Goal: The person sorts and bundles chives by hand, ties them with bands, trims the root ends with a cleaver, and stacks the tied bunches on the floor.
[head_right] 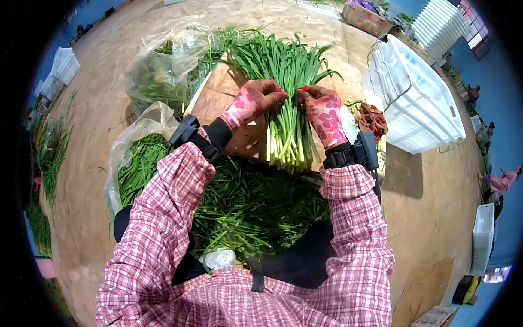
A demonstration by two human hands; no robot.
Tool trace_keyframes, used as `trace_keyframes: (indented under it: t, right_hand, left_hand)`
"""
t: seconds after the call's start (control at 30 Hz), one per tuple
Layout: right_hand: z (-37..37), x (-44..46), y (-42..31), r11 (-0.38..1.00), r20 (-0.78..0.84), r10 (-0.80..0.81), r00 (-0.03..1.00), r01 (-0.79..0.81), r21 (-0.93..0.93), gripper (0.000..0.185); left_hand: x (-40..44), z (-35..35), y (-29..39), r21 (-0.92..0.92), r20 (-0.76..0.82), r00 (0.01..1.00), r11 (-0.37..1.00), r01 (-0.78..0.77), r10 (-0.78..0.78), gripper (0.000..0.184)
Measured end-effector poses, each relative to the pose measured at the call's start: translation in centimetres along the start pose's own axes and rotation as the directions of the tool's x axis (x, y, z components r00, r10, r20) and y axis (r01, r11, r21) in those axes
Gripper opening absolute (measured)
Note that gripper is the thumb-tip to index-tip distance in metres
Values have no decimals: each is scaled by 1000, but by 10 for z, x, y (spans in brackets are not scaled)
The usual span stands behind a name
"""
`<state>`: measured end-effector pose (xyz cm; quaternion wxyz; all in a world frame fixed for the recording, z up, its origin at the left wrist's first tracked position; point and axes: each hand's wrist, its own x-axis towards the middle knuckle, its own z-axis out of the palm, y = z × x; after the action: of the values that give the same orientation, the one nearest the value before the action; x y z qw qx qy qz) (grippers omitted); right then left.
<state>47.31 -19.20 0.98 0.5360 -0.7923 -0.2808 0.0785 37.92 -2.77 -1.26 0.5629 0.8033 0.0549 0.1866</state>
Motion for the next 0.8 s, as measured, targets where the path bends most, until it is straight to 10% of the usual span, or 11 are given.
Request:
trace_keyframes:
  t: [0.1,0.23,0.3,0.37,0.43,0.5,0.53,0.57,0.67,0.8]
  right_hand:
    - [-1,-2,15,989,84,-141,986,145,-39,22]
    - [-47,2,48,994,41,75,996,-71,-83,27]
    - [-58,3,44,981,54,144,988,-136,-138,30]
    - [-48,-22,22,974,-89,-187,978,173,-143,36]
    - [-26,-71,-27,978,-87,-167,982,154,-140,39]
    - [10,-108,-66,956,86,-49,995,71,-284,29]
    - [37,-133,-67,997,185,-41,982,53,-59,27]
    - [71,-156,-83,999,340,20,940,-30,26,27]
    - [156,-173,-96,989,689,-68,722,142,-51,19]
    - [254,-157,-61,947,839,-206,505,318,41,17]
  left_hand:
    - [-5,15,-7,-85,33,998,995,60,-57,25]
    - [-28,-14,-4,-154,-129,973,973,171,-191,32]
    - [-33,-35,-27,-234,-27,1000,972,-7,1,36]
    - [-46,-71,-29,19,17,994,994,-109,109,50]
    - [-87,-135,-9,-172,121,989,980,105,-84,47]
    - [-121,-215,-30,23,75,991,994,106,-107,42]
    - [-148,-250,-27,147,39,963,955,258,-266,36]
    - [-174,-291,-57,476,58,995,879,39,-75,32]
    - [-306,-318,-113,804,-75,950,545,237,-303,33]
    - [-470,-298,-124,844,-534,724,-220,490,-437,70]
